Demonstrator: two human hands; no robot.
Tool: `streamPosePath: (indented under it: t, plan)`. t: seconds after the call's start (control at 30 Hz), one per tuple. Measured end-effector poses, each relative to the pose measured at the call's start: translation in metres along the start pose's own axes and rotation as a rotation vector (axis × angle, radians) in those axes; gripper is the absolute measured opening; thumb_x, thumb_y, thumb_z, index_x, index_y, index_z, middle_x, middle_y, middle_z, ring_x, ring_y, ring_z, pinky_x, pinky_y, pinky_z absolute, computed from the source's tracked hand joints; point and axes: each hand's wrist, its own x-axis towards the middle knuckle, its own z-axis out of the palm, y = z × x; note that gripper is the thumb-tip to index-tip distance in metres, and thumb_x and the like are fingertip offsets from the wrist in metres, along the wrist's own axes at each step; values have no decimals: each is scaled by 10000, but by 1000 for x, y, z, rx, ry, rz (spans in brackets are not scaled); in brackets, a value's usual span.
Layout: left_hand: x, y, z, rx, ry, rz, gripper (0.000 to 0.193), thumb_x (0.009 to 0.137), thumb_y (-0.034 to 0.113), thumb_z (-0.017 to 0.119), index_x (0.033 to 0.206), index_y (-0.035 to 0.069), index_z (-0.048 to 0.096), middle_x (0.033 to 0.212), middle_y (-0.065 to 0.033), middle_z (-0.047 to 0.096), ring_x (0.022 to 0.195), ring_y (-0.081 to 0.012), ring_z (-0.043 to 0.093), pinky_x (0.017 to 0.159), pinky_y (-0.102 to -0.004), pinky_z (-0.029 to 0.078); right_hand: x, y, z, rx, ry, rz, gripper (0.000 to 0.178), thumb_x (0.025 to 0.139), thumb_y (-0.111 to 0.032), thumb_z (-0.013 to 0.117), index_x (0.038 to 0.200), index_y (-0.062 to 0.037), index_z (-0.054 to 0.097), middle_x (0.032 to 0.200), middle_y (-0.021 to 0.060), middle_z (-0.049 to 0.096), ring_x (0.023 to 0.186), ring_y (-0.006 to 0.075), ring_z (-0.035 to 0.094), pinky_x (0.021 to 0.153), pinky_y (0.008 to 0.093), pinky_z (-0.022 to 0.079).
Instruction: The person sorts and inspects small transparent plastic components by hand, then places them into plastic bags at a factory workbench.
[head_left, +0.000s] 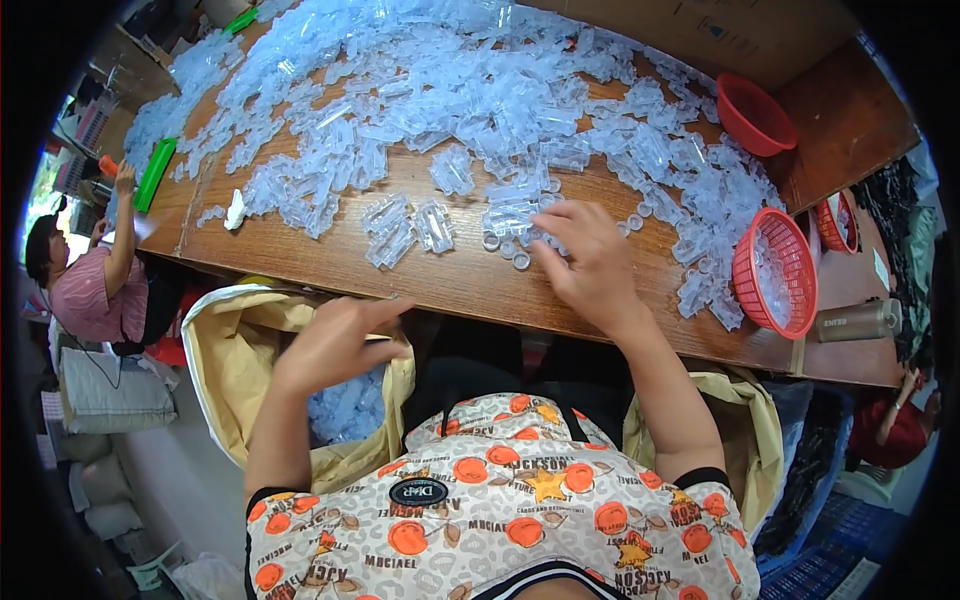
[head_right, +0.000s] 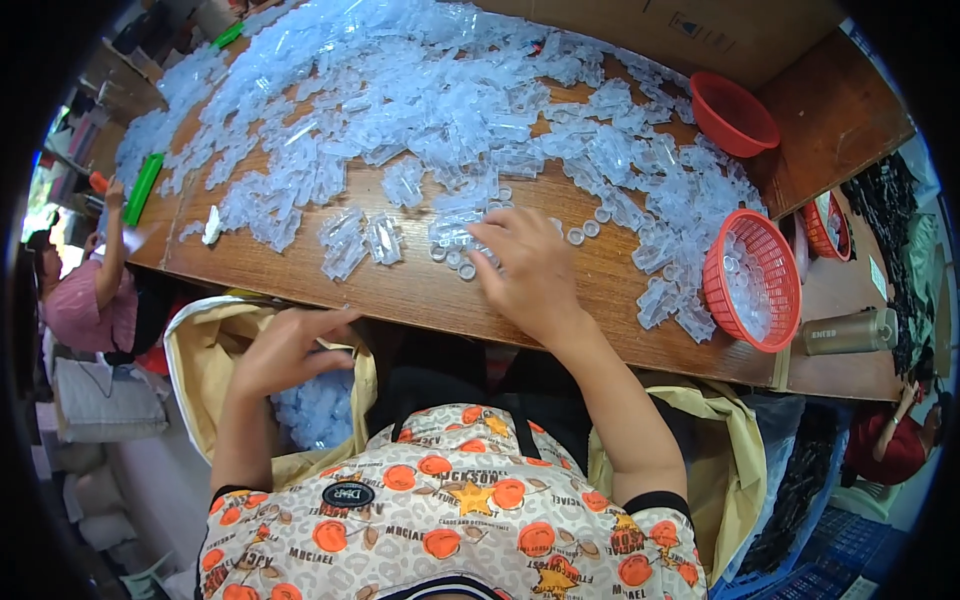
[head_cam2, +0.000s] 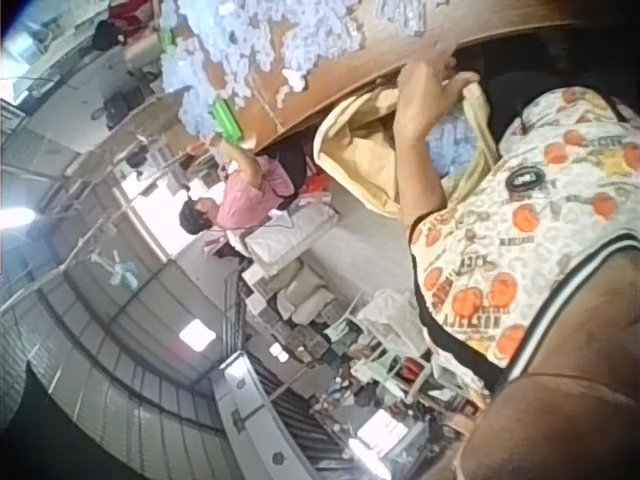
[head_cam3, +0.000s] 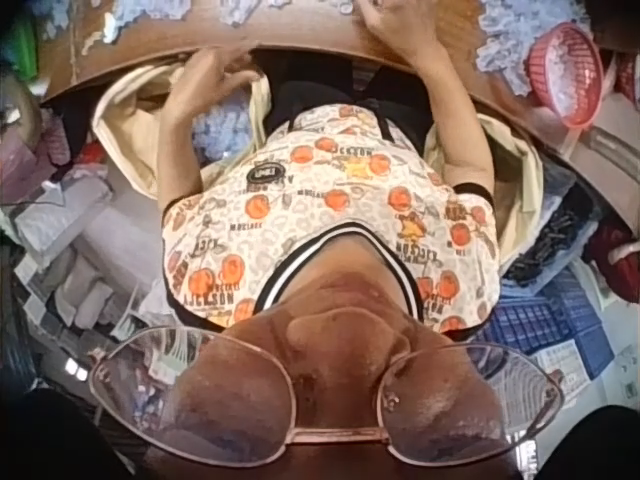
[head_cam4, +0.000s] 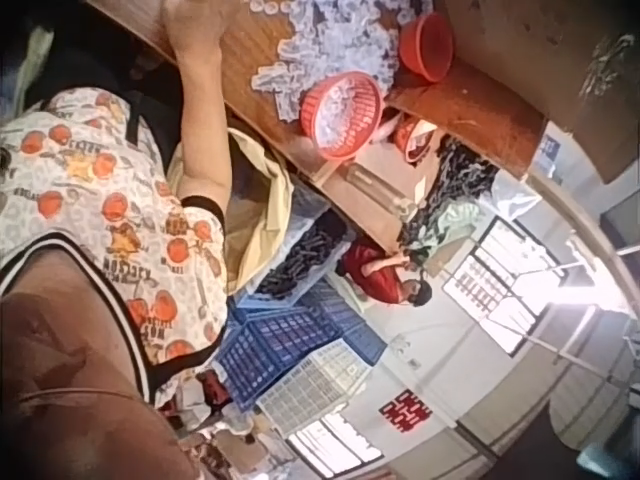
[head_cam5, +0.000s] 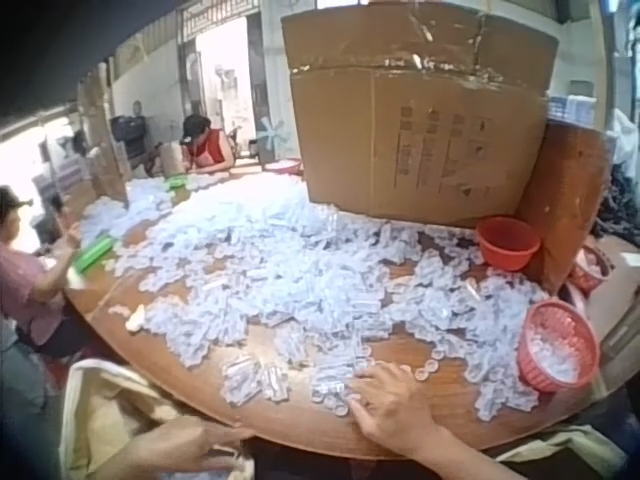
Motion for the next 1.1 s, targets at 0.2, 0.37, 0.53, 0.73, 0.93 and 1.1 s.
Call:
streamPosePath:
  t: [0.2,0.37,0.53,0.73,0.93,1.1]
  plan:
    - [70,23,54,12,363,353,462,785,172,759,1192,22,602,1097,-162,643,950,-357,630,824,-418,517,-6,18,10,-199,-107,-25,188,754,-131,725,922,-61,678,1118,104,615,1021,293,579,891,437,436]
    - [109,21,79,124,544,355,657,783,220,789,1325,-7,494,1305,-200,534,1197,-380,511,1006,-434,429,-26,34,-22,-22,107,133,146,761,-34,702,907,-26,705,972,104,666,896,285,642,773,358,505]
    - [142,32,97,207,528,322,844,791,345,780,1416,-43,368,1409,-268,421,1318,-420,394,1109,-470,325,-57,49,-39,640,393,563,155,883,-1,667,1031,40,690,988,40,677,862,102,624,763,232,488]
    - [159,45,108,-62,395,596,769,837,240,737,1469,23,357,1492,-233,364,1403,-394,320,1145,-446,280,-81,50,-49,652,550,650,149,900,4,660,1040,48,682,966,13,647,809,56,577,710,198,466]
    - [147,62,112,-327,627,644,185,789,90,733,954,27,676,931,-117,664,842,-292,599,758,-381,467,-90,3,-76,529,49,408,22,809,5,673,830,2,679,776,27,631,622,60,550,518,221,402]
    - [158,61,116,-292,578,630,178,789,39,709,963,20,676,932,-121,666,857,-290,610,768,-366,478,-87,17,-47,315,52,378,73,854,-48,659,889,13,680,754,53,624,579,106,556,527,255,414]
